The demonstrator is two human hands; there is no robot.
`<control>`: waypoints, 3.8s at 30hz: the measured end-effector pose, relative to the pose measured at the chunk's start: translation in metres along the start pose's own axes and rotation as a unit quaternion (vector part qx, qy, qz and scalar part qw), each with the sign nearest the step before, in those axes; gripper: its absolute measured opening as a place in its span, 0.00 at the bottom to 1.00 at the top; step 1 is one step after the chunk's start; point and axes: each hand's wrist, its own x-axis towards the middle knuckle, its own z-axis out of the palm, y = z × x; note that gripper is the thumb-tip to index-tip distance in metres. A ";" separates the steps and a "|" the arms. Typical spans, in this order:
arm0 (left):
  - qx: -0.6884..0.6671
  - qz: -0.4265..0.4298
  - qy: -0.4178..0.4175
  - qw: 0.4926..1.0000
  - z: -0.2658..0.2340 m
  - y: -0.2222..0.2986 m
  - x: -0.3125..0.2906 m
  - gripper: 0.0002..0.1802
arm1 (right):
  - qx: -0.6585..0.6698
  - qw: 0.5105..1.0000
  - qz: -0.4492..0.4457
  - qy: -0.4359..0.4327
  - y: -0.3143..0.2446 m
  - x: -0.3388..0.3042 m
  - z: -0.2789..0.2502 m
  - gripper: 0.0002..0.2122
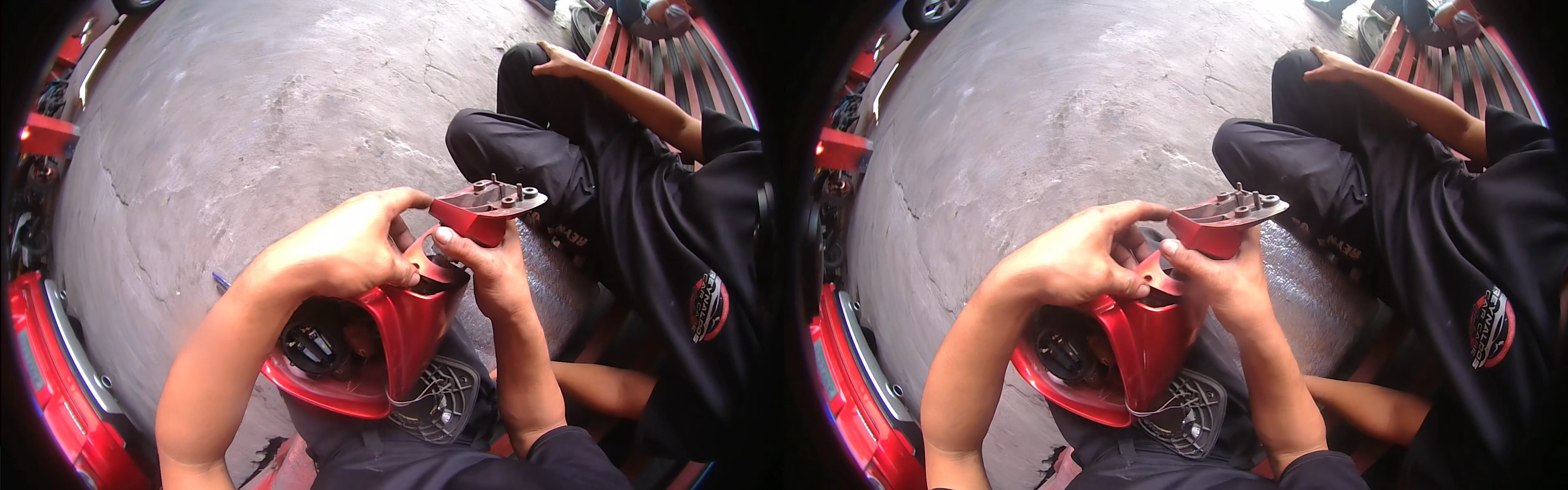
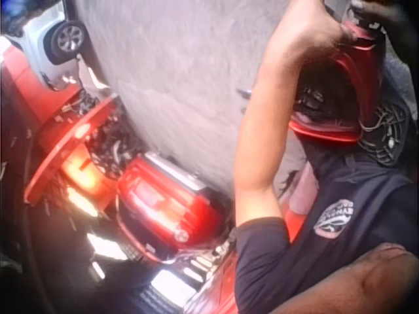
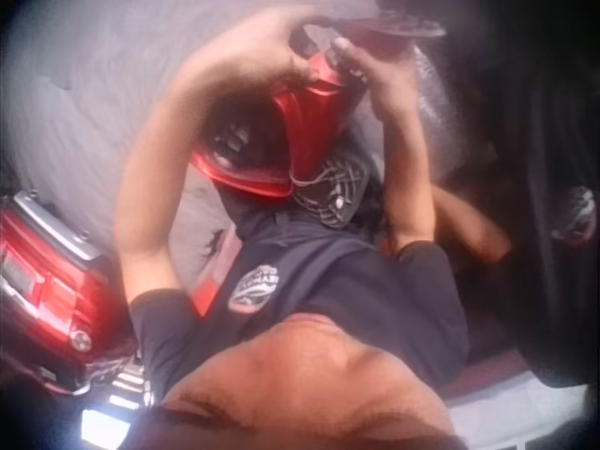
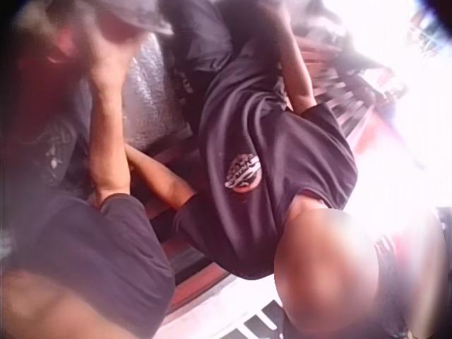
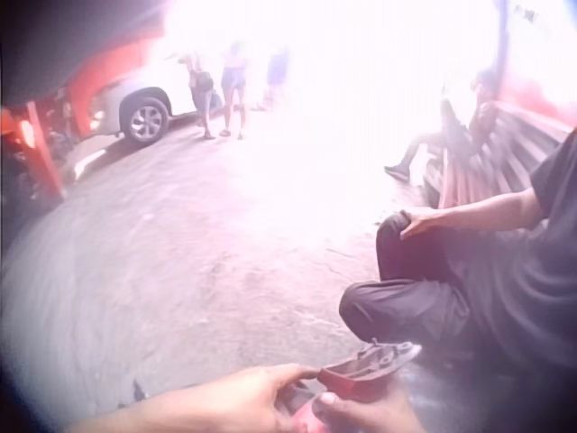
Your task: The person disassembles a red car side mirror, removes the internal bulb and reflector, and reassembles the unit. They then walk toward a red car and hand the mirror to another person.
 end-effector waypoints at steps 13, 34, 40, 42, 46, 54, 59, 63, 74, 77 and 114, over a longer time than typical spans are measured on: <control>0.097 0.193 0.154 0.964 0.022 -0.033 -0.002 0.29 | 0.007 0.994 0.082 -0.072 -0.033 -0.008 0.003 0.29; 0.214 0.216 0.190 0.933 0.040 -0.038 -0.034 0.11 | -0.076 0.984 0.117 -0.107 -0.028 -0.009 -0.009 0.48; 0.264 0.249 0.167 0.917 0.047 -0.033 -0.039 0.15 | 0.014 0.974 0.151 -0.166 -0.019 0.001 -0.020 0.47; 0.265 0.239 0.145 0.923 0.045 -0.033 -0.041 0.15 | 0.055 0.962 0.153 -0.218 -0.015 0.008 -0.025 0.47; 0.247 0.226 0.110 0.936 0.041 -0.033 -0.039 0.16 | 0.063 0.953 0.147 -0.258 -0.015 0.011 -0.025 0.47; 0.264 0.175 0.041 0.948 0.036 -0.017 -0.044 0.21 | 0.016 0.976 -0.071 -0.205 -0.004 -0.006 -0.021 0.32; 0.385 0.189 0.104 0.897 0.063 -0.006 -0.054 0.27 | -0.526 0.471 -0.699 -0.116 -0.038 -0.090 -0.072 0.12; 0.359 0.215 0.165 0.893 0.070 -0.027 -0.048 0.29 | -0.558 0.149 -0.778 -0.247 -0.060 -0.100 -0.038 0.06; 0.365 0.227 0.227 0.874 0.082 -0.047 -0.063 0.28 | -0.584 -0.222 -0.768 -0.141 -0.072 -0.132 -0.007 0.23; 0.366 0.255 0.233 0.864 0.081 -0.051 -0.058 0.27 | -0.459 -0.673 -0.564 -0.133 -0.042 -0.123 -0.013 0.21; 0.254 0.086 0.043 0.963 0.026 -0.022 -0.030 0.29 | -0.418 -0.690 -0.585 0.086 -0.023 -0.106 -0.001 0.41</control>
